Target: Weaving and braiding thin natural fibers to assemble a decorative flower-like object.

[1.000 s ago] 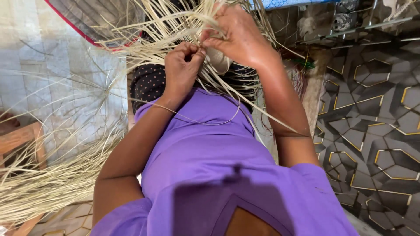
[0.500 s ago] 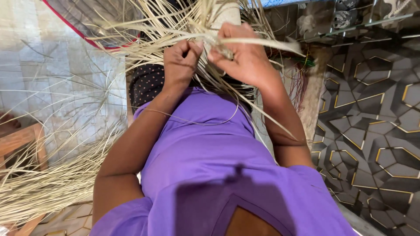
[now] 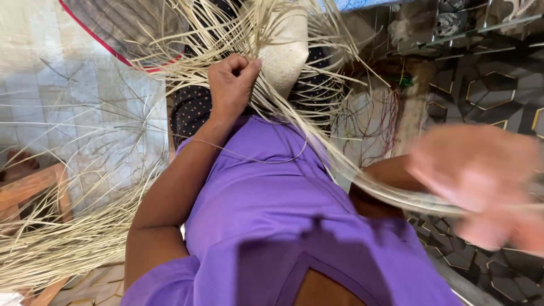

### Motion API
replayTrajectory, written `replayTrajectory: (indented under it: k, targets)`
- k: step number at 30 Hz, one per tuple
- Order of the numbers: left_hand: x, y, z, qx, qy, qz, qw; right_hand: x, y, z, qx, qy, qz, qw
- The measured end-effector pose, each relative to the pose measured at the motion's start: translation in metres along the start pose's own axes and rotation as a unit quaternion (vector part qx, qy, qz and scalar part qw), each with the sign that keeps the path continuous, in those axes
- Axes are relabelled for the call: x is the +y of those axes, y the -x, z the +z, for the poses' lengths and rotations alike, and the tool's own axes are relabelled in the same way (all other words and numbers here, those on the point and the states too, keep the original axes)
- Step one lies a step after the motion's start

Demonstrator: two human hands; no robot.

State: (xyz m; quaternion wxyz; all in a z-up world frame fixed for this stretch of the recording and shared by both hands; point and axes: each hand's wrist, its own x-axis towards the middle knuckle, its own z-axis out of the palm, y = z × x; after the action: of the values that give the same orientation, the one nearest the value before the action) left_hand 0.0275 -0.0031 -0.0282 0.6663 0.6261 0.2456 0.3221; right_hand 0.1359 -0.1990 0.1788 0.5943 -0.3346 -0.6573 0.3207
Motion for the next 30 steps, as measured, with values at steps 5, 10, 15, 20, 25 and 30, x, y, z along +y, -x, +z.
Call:
replayTrajectory:
  k: [5,10,15,20,25,30]
  targets:
    - [0.006,0.003,0.001,-0.013,0.013,-0.019,1.0,0.026,0.0,0.002,0.109,-0.017,0.159,0.981]
    - [0.0,-0.001,0.001,-0.003,0.005,-0.048,0.999,0.106,-0.008,0.016,0.134,0.258,0.483,0.826]
    - [0.016,-0.001,-0.003,-0.005,-0.011,-0.056,0.998,0.15,0.006,0.035,0.046,0.407,0.41,0.815]
    - [0.025,-0.017,-0.01,-0.077,-0.051,-0.088,0.992,0.161,0.019,0.036,0.032,0.42,0.463,0.78]
    - [0.029,-0.075,-0.034,-0.071,-0.033,-0.276,0.958,0.162,0.023,0.036,0.038,0.423,0.446,0.788]
    - [-0.057,-0.152,-0.08,0.039,0.203,-0.371,0.905,0.16,0.024,0.037,0.032,0.424,0.448,0.786]
